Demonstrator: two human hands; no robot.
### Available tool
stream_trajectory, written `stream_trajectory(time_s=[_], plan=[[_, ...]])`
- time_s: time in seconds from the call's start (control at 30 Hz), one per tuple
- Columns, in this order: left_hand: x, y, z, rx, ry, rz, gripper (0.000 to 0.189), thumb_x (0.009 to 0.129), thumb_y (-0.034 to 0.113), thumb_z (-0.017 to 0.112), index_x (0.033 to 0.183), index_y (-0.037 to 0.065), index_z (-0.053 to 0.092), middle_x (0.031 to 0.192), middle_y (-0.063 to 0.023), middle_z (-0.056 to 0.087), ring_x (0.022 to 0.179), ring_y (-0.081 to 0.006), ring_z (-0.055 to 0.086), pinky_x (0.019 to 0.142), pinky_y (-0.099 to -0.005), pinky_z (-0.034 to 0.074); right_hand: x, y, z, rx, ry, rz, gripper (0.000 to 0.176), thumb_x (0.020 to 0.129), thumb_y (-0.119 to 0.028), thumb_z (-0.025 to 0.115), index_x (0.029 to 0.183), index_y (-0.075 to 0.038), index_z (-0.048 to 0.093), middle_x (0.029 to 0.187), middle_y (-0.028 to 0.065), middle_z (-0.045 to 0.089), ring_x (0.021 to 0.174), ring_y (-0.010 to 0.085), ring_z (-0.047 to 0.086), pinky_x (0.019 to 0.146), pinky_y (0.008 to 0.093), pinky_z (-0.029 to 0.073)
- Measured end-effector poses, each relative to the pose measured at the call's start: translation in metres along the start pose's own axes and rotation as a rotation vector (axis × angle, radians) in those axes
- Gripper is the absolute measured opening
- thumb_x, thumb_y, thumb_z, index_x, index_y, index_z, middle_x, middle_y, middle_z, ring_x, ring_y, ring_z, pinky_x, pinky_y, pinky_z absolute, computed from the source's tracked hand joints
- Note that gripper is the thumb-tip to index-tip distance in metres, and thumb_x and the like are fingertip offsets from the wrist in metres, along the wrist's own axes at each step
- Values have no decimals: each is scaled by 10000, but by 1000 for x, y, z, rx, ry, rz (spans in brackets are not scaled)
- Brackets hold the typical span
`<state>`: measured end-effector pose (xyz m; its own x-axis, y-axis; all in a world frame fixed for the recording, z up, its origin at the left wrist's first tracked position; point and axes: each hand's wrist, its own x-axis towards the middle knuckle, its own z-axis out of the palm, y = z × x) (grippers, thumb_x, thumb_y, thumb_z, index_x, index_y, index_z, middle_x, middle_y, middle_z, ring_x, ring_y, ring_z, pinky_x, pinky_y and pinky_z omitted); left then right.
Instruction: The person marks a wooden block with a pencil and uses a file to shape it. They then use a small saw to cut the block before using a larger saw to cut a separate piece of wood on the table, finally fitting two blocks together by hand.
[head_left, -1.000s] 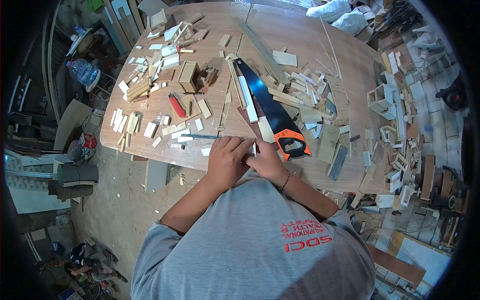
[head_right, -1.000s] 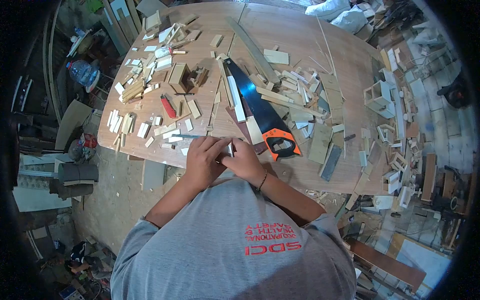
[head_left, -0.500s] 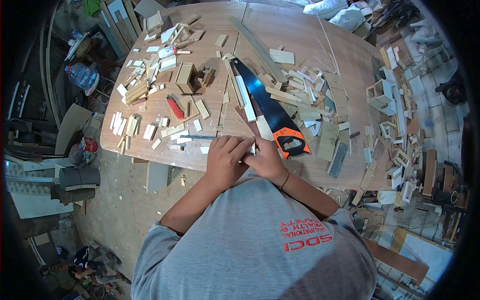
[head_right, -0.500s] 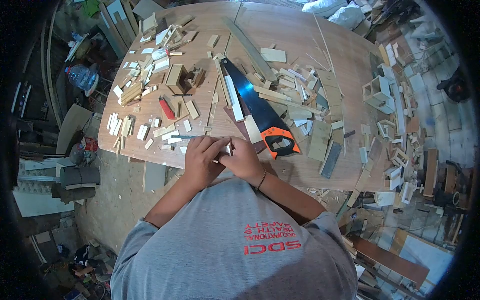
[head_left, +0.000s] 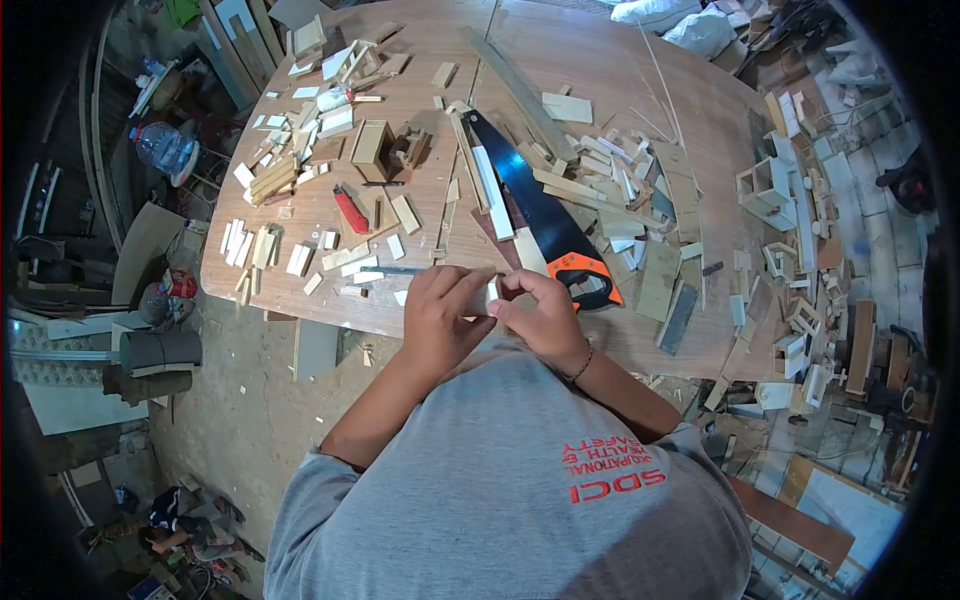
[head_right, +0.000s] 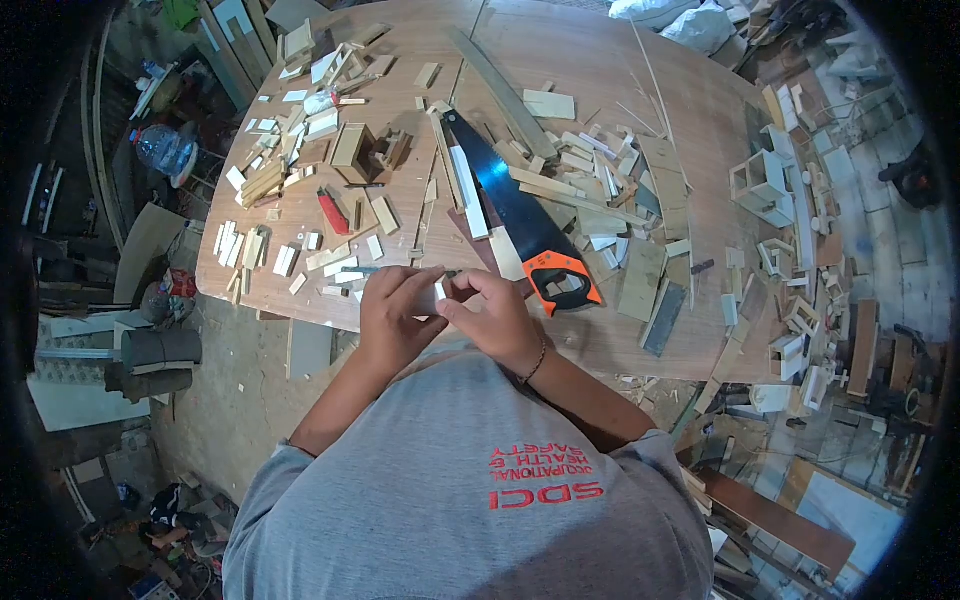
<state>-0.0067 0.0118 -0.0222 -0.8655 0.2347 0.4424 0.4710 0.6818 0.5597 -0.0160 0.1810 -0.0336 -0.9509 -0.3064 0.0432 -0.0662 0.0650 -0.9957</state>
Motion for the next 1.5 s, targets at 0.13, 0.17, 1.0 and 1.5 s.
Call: stream_trajectory(time_s=[0.13,0.17,1.0,1.5], plan=[[1,-3,-3,-78,0,-55,597,496,73,782,1076,90,644,889,-73,600,828,-265,572,738,-362,452,0,5,-6,197,-36,29,156,857,-89,629,930,46,605,833,31,628,769,87,559,724,252,459],[1,-2,-4,-155,-22,-70,600,495,67,779,1079,84,647,892,-78,598,824,-271,575,725,-362,463,0,7,-9,270,-72,95,150,869,-87,620,941,44,613,845,31,631,779,84,562,726,246,458],[-6,-24,-12,-1152,44,-357,745,537,260,908,1167,59,565,1120,-92,601,1103,-272,593,939,-395,478,3,-29,-25,-435,118,-452,635,628,-268,826,1160,-22,583,1130,124,601,1104,284,511,967,395,373],[-16,-8,-11,-1454,94,-618,713,625,335,877,1169,52,514,1043,-46,611,960,-163,604,826,-298,495,-6,-35,-13,-764,131,-571,360,657,-193,775,997,-127,677,980,-8,652,993,196,576,1068,464,266]])
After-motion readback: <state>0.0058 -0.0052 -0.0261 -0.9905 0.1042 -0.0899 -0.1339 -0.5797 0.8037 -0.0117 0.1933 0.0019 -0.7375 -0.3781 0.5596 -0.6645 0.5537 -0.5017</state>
